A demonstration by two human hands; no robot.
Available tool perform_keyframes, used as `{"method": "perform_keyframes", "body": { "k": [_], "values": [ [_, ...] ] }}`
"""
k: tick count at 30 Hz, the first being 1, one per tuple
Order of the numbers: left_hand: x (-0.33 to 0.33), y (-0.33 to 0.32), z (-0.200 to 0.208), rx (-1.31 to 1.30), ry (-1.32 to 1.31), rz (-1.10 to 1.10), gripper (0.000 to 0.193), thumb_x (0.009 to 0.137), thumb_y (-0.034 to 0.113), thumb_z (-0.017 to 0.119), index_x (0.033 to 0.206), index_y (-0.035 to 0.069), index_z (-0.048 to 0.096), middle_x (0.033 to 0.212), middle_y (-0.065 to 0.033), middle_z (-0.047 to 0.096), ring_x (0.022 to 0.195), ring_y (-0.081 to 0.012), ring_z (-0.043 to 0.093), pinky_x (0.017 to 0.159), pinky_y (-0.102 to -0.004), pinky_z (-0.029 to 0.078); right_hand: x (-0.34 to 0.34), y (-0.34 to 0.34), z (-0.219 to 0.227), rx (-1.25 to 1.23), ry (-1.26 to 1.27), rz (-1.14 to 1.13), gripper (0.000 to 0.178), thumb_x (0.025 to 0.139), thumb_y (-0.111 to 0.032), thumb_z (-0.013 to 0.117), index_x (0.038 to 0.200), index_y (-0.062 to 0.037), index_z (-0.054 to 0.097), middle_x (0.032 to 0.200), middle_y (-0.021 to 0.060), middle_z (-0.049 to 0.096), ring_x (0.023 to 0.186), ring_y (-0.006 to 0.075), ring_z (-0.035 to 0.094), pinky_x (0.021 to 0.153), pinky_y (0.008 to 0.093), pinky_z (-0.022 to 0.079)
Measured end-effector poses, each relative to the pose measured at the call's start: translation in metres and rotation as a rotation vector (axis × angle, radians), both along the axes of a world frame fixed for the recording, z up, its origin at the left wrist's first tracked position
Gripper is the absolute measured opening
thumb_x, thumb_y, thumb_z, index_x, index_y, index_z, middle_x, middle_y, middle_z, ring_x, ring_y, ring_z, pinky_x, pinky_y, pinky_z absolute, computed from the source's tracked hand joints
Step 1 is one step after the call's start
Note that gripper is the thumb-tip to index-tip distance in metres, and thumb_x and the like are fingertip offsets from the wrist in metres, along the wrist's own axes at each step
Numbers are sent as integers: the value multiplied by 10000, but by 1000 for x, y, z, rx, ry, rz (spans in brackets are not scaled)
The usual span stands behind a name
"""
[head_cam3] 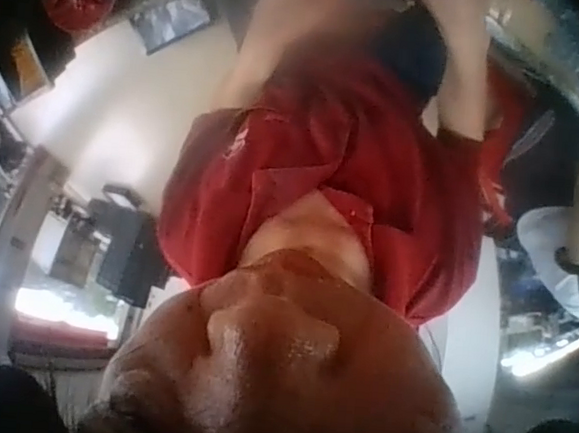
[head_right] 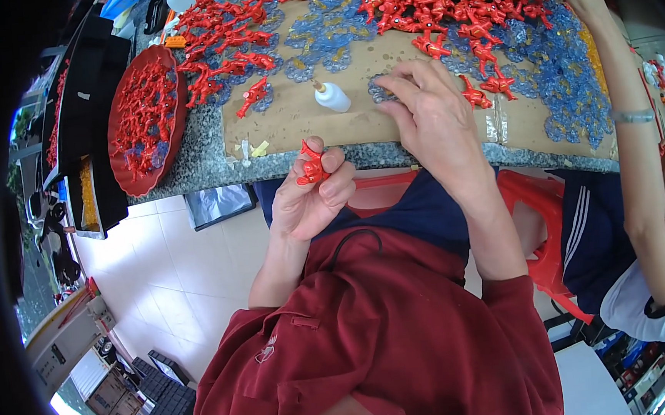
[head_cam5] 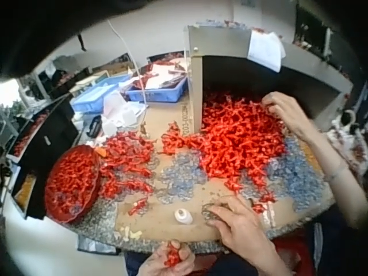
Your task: The person glues small red and blue plastic toy parts together at an assembly table, applying glue from a bottle.
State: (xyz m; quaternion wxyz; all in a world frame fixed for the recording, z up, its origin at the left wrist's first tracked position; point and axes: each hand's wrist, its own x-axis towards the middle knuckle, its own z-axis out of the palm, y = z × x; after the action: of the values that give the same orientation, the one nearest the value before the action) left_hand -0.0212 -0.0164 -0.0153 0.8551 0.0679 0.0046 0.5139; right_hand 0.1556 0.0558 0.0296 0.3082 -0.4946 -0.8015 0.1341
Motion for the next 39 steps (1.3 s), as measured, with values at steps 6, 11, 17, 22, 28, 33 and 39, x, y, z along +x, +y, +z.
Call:
{"method": "perform_keyframes", "body": {
  "k": [6, 11, 17, 22, 28, 33, 39],
  "values": [
    [2, -3, 0, 25, 76, -7, 260, 860, 172, 540, 1101, 76, 520, 970, -71, 534, 714, -138, 454, 606, -248, 338, 14, 14, 1, -57, -62, 186, 266, 688, -24, 630, 953, -41, 612, 926, 72, 590, 895, 255, 533, 770, 334, 439],
    [3, -5, 3, -6, 136, 20, 259, 863, 178, 537, 1097, 68, 522, 961, -70, 538, 703, -134, 452, 598, -246, 333, 12, 18, -10, -23, -5, 251, 223, 682, -63, 649, 900, -37, 611, 902, 74, 590, 876, 246, 537, 754, 335, 443],
    [3, -4, 7, -44, 224, 95, 247, 873, 174, 523, 1095, 66, 521, 983, -73, 534, 708, -130, 455, 609, -246, 347, 13, 17, -15, 38, 42, 272, 194, 694, -59, 629, 884, -28, 604, 878, 63, 596, 853, 230, 536, 726, 338, 444],
    [6, -4, 9, -43, 384, 229, 225, 889, 142, 498, 1097, 59, 514, 1011, -72, 527, 740, -141, 487, 648, -258, 394, 16, -18, 5, -239, 302, 237, 150, 763, -24, 576, 911, -2, 585, 833, 86, 600, 758, 194, 571, 664, 299, 452],
    [15, -4, 13, -80, 311, 153, 223, 891, 130, 489, 1098, 45, 500, 1003, -83, 536, 844, -193, 553, 740, -293, 475, 13, -48, -2, -540, 687, 169, 161, 842, -31, 519, 969, 20, 604, 830, 92, 617, 640, 123, 593, 559, 224, 472],
    [18, -9, 16, -109, 380, 140, 214, 884, 119, 501, 1083, 39, 504, 968, -92, 548, 801, -185, 560, 724, -282, 478, 11, -56, -5, -445, 762, 161, 214, 811, 21, 530, 1012, 15, 603, 884, 100, 607, 718, 116, 593, 622, 225, 486],
    [18, -6, 14, 18, 391, 151, 192, 863, 90, 533, 1042, 26, 511, 963, -96, 542, 776, -148, 546, 671, -241, 442, 23, -61, -21, -794, 1220, 222, 189, 834, -5, 536, 1010, 22, 599, 756, 72, 610, 620, 81, 570, 536, 180, 459]
  ]
}}
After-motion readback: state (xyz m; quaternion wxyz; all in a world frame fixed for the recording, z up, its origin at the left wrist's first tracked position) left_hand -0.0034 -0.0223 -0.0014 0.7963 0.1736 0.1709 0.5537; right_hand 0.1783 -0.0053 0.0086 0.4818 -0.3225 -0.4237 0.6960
